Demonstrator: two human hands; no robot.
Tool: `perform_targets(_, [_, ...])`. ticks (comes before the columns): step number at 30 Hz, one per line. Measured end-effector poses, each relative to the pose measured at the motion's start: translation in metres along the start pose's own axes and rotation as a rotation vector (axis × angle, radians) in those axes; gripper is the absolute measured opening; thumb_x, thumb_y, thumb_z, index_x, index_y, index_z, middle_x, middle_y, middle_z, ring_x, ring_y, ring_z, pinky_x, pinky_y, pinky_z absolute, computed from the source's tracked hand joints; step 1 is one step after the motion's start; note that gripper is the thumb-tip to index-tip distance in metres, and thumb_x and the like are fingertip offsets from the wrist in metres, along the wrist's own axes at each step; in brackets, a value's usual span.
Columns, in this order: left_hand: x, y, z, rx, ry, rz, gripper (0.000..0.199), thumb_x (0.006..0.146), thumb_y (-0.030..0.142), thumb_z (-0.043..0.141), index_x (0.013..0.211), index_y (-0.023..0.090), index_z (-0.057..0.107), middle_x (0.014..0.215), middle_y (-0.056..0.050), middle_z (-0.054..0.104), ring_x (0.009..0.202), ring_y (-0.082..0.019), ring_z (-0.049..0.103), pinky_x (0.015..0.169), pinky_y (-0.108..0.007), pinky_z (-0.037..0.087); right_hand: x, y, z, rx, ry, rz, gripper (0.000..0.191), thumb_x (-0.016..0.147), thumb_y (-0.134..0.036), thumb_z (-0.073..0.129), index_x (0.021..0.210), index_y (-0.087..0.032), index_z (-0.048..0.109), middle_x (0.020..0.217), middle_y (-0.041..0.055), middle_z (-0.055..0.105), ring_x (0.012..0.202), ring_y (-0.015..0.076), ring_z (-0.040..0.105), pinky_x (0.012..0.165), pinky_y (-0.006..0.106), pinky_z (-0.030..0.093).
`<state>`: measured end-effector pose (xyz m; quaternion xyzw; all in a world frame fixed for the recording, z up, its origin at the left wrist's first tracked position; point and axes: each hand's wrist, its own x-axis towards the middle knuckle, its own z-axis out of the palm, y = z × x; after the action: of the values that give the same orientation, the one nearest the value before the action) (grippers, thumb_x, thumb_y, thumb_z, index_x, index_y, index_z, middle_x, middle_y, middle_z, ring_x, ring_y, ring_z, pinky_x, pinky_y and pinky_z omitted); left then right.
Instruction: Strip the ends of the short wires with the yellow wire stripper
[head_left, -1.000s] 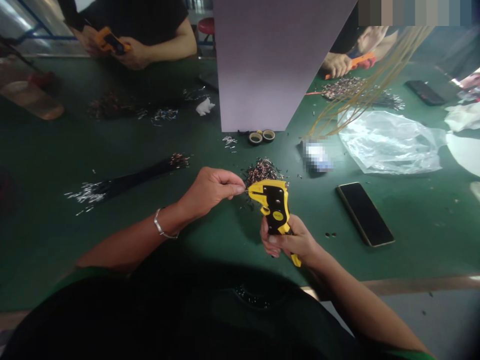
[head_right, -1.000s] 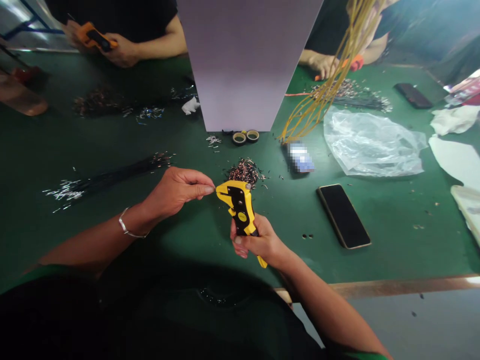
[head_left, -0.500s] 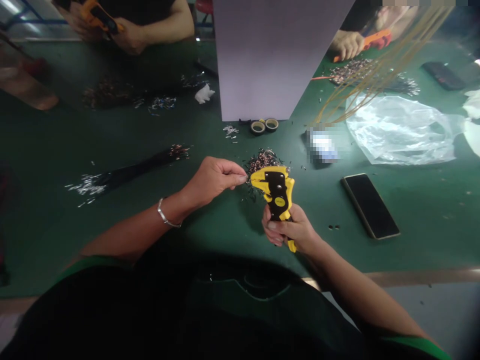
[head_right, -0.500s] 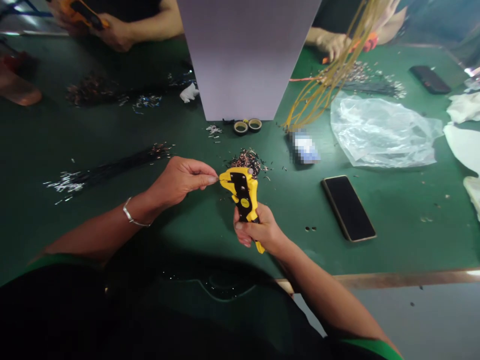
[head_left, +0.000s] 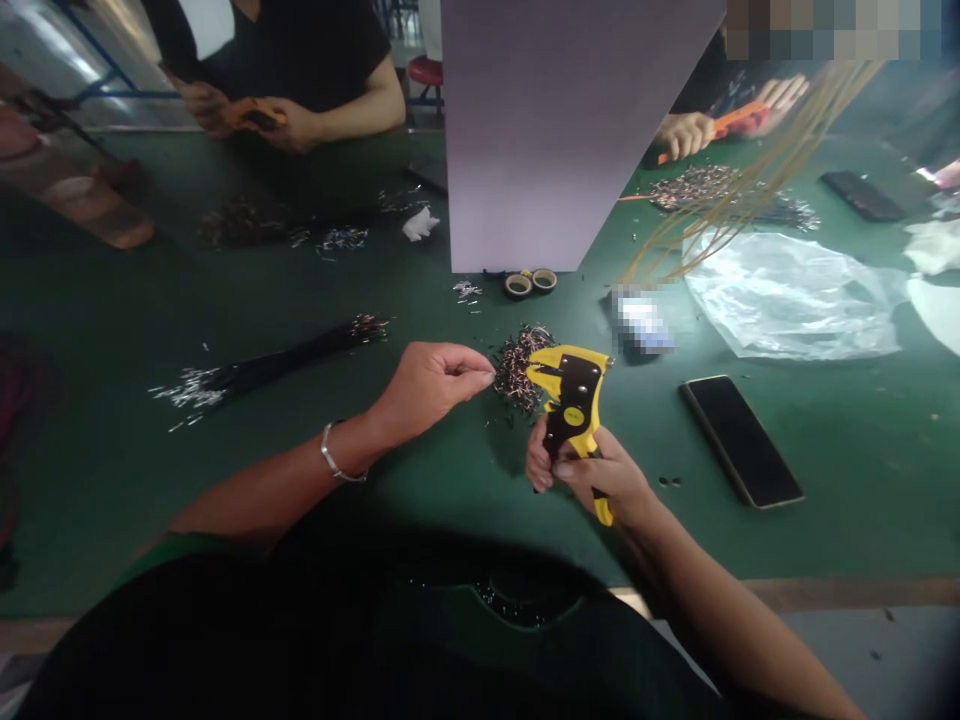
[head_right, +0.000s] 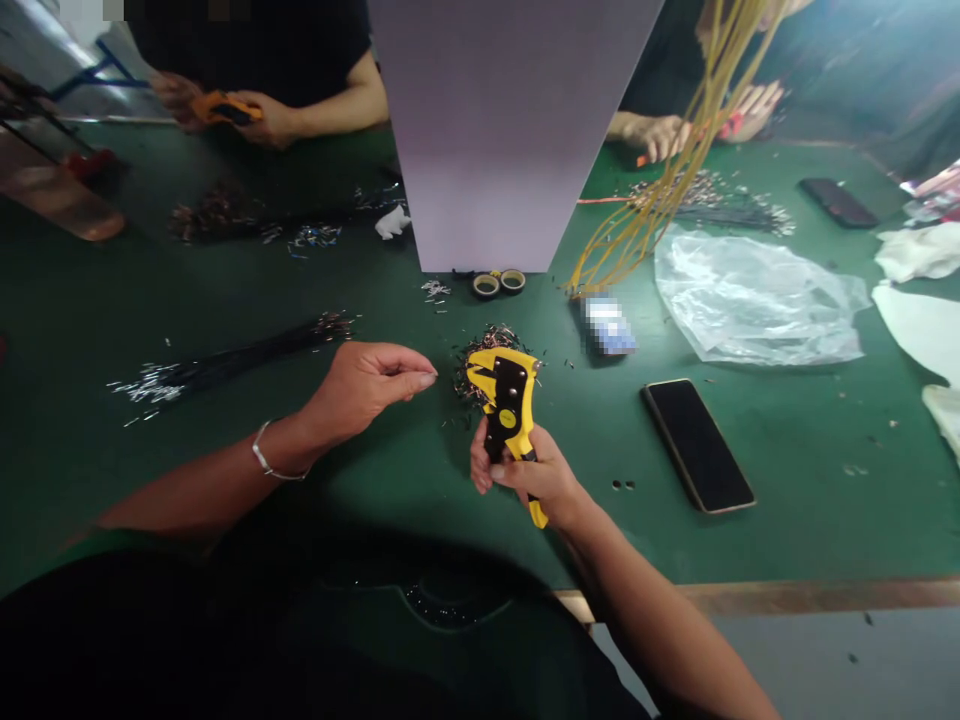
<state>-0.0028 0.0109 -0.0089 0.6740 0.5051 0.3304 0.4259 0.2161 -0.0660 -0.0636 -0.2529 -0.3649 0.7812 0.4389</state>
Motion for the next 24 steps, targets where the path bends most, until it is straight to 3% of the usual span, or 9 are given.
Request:
perform_targets(6, [-0.0061,0.0077,0.0029,0.128,0.047,0.21,0.012,0.08,0.022,0.065,0.074,0.018,0.075,0.069,-0.002,0.071,0.06,-0.01,0.057,0.058,-0.023,0.044,0.0014,0.0014,-0.0008,-0.031,0.019,-0.015,0.028,0.066,-0.024,0.078,0.088,-0.015,0.063,0.077,0.002,0.058,0.065,0.017,0.056,0.063,0.035,0.048])
perform_targets(10, [-0.0074,0.0081,0.0028,0.19,0.058,0.253,0.014,0.083,0.023,0.063,0.077,0.019,0.075,0.068,-0.001,0.07,0.06,-0.01,0.057,0.06,-0.024,0.045,0.0027,0.0037,-0.0012,-0.016,-0.002,0.0,0.028,0.066,-0.022,0.078,0.089,-0.015,0.064,0.076,0.002,0.059,0.066,0.0173,0.057,0.063,0.034,0.049])
perform_targets(16, [-0.0049,0.0046,0.0031,0.151,0.033,0.16,0.014,0.083,0.024,0.063,0.08,0.019,0.075,0.073,-0.002,0.073,0.063,-0.011,0.06,0.06,-0.023,0.046,0.0024,0.0051,0.0028,0.016,-0.066,0.048,0.032,0.066,-0.024,0.08,0.091,-0.014,0.064,0.078,0.0026,0.06,0.065,0.0158,0.057,0.064,0.034,0.049])
perform_targets(24, [-0.0041,0.0057,0.0037,0.006,-0.054,0.013,0.016,0.082,0.026,0.063,0.087,0.016,0.076,0.056,0.002,0.062,0.05,-0.007,0.05,0.05,-0.021,0.04,0.0021,0.0052,0.0024,0.04,-0.108,0.06,0.037,0.067,-0.025,0.081,0.097,-0.013,0.062,0.079,0.0031,0.062,0.067,0.016,0.058,0.064,0.034,0.05])
